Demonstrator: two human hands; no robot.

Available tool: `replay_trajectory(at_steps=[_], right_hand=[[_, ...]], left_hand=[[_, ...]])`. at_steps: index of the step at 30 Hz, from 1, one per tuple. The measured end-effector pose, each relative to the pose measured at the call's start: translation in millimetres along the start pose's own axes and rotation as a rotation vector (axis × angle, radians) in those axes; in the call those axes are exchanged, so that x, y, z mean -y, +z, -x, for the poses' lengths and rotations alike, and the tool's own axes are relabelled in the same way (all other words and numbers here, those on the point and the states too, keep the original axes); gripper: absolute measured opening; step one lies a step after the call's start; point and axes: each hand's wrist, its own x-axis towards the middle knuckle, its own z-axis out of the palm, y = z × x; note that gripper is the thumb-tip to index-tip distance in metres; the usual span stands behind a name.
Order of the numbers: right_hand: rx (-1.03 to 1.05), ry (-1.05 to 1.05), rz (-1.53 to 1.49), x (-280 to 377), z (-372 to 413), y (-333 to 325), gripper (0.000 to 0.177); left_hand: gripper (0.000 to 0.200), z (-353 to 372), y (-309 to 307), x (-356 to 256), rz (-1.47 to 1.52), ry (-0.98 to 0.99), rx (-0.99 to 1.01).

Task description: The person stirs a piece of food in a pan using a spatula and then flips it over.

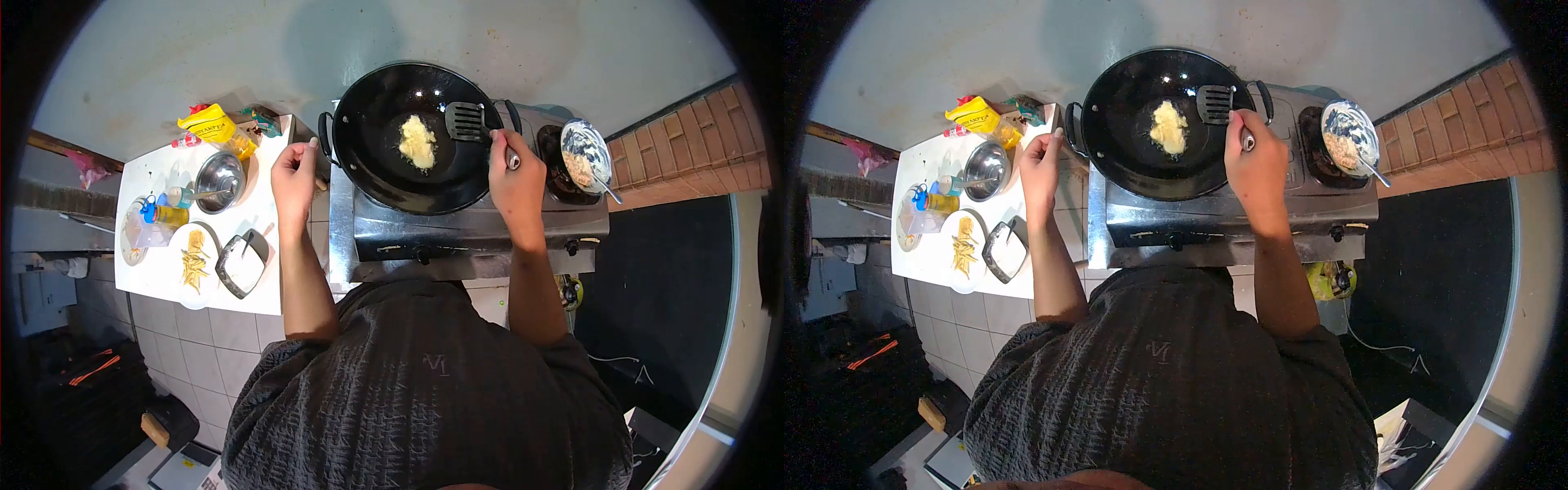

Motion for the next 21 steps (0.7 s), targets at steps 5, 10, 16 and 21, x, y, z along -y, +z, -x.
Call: replay_trajectory(at_steps=[5, 10, 16, 21], right_hand=[[0.017, 0.038, 0.002, 4.8, 0.2, -2.7, 0.012], [0.035, 0.076, 0.002, 7.3, 1.1, -2.3, 0.013], [0.056, 0.083, 0.018, 6.8, 0.1, -3.0, 0.013], [0.024, 0.007, 0.058, 7.7, -0.3, -2.6, 0.012]], left_hand=[[0.023, -1.7, -1.3, 5.1, -0.012, 0.024, -0.005], [0.023, -0.8, -1.6, 0.5, -0.017, 0.009, -0.008], [0.022, -1.2, -2.5, -1.7, -0.009, 0.024, -0.001], [0.022, 0.5, 0.5, -5.6, 0.029, -0.001, 0.005]])
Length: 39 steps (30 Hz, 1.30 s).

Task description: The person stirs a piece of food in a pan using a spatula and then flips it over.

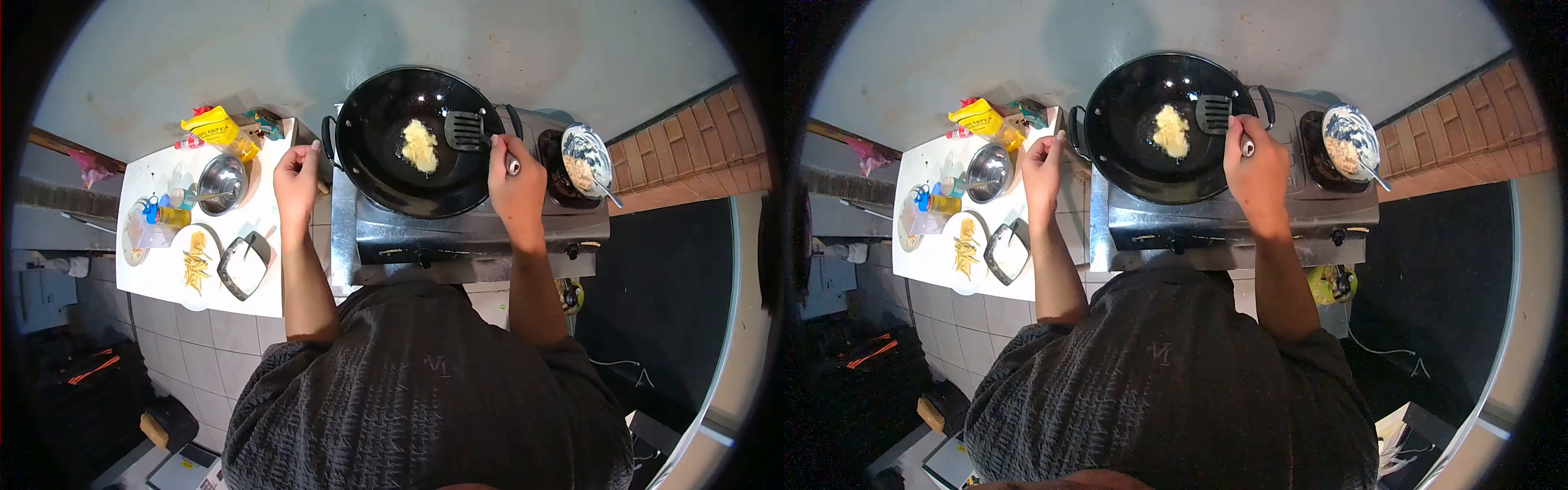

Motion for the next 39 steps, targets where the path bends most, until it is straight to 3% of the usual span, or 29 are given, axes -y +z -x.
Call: replay_trajectory(at_steps=[5, 7, 16, 22, 39], right_hand=[[0.009, 0.009, 0.004, -0.5, 0.9, 0.7, 0.012], [0.008, 0.012, 0.022, -2.0, 1.2, 0.4, 0.012], [0.015, 0.064, 0.024, -0.3, -0.1, -0.9, 0.013], [-0.028, 0.018, 0.073, -4.5, 0.2, 4.1, 0.013], [-0.038, 0.017, 0.071, -4.4, -2.1, 6.2, 0.011]], left_hand=[[0.023, -2.1, 0.2, 4.1, -0.002, -0.019, -0.008], [0.023, -4.7, -0.1, 9.1, -0.051, 0.079, -0.019], [0.025, 2.0, -1.5, -5.7, -0.053, -0.070, 0.003], [0.023, 0.2, -2.1, -0.3, -0.067, 0.004, -0.023], [0.024, -1.3, -1.0, 0.4, -0.064, -0.025, -0.003]])
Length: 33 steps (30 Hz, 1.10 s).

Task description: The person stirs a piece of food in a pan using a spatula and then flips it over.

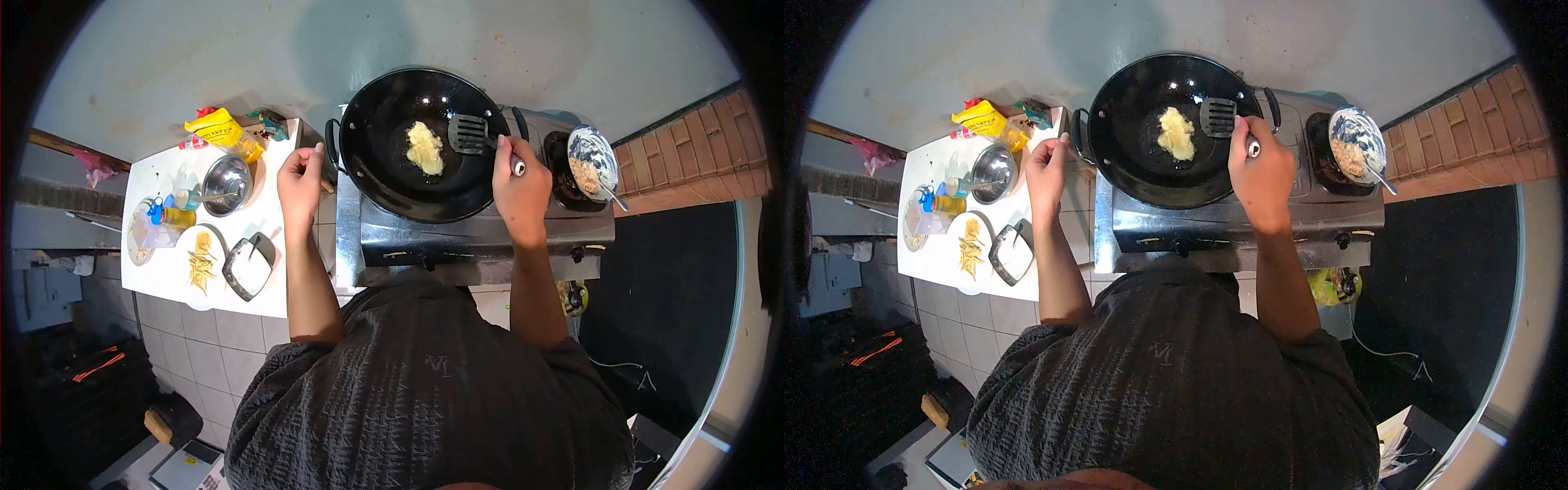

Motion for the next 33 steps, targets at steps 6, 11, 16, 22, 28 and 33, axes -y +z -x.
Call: replay_trajectory(at_steps=[6, 11, 16, 22, 28, 33], right_hand=[[-0.005, 0.019, 0.001, 0.0, 0.0, 0.3, 0.012], [-0.001, 0.018, 0.001, 1.0, -0.4, -0.7, 0.013], [0.001, 0.020, 0.004, 0.7, 0.3, -1.2, 0.013], [0.015, 0.052, -0.030, 3.4, 1.1, -3.7, 0.013], [0.038, 0.070, -0.041, 4.9, 1.2, -6.9, 0.014], [0.022, 0.051, -0.046, 5.3, 1.0, -7.9, 0.014]], left_hand=[[0.025, -2.2, -0.9, 3.8, -0.009, -0.002, 0.008], [0.025, -1.7, -0.4, 1.5, -0.022, -0.010, -0.004], [0.023, -3.2, -1.1, 4.7, -0.026, 0.029, -0.007], [0.023, -1.8, -1.4, 3.9, -0.012, 0.014, -0.008], [0.024, -0.2, -1.2, 4.5, 0.000, 0.013, 0.007], [0.023, -0.6, -1.8, 6.0, 0.016, 0.018, 0.012]])
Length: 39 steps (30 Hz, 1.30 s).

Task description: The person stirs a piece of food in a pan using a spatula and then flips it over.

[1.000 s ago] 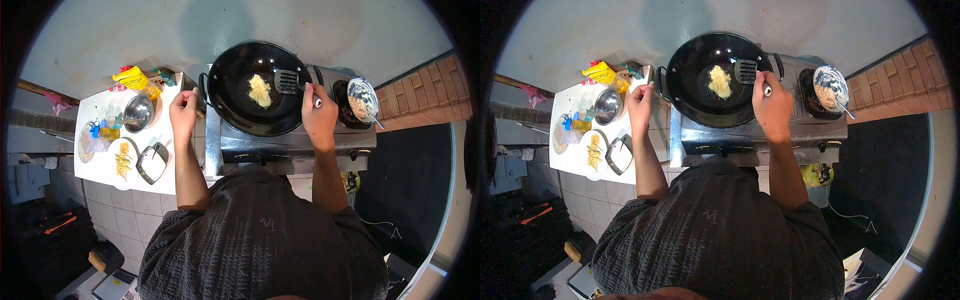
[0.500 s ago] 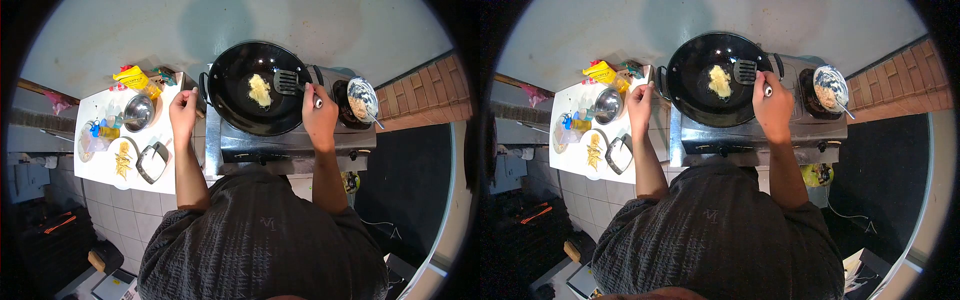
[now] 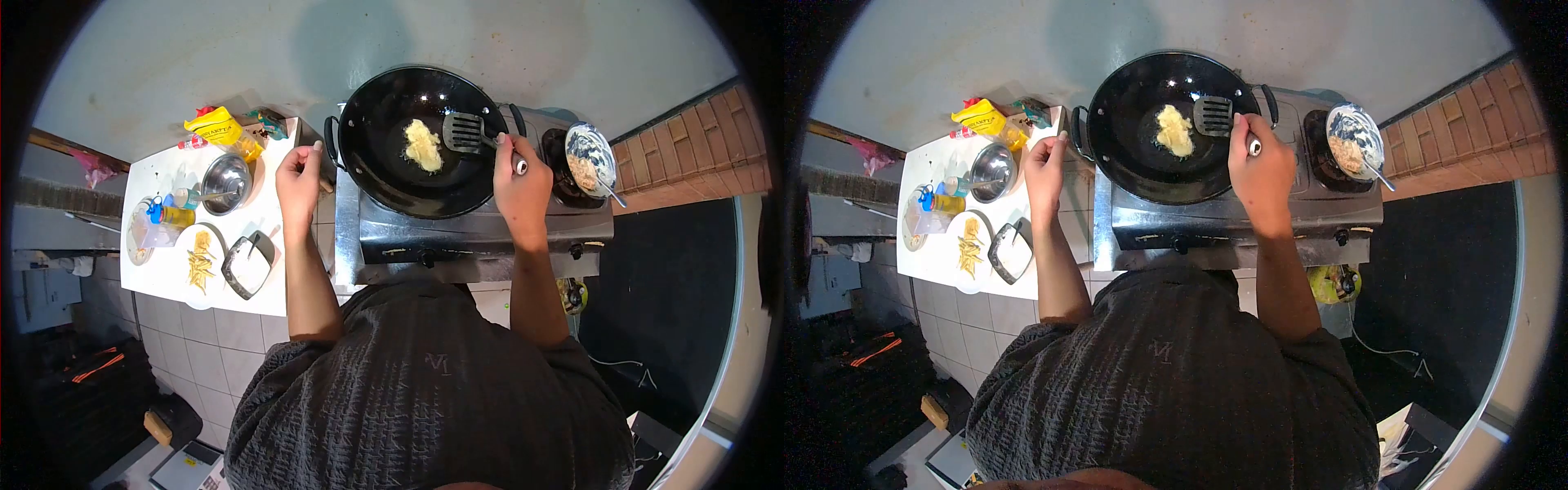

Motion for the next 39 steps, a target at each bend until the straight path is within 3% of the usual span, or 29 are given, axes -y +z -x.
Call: replay_trajectory(at_steps=[39], right_hand=[[0.014, -0.053, -0.032, -1.4, 3.1, -2.3, 0.014]], left_hand=[[0.024, 10.4, -1.3, -19.3, 0.025, -0.003, -0.021]])
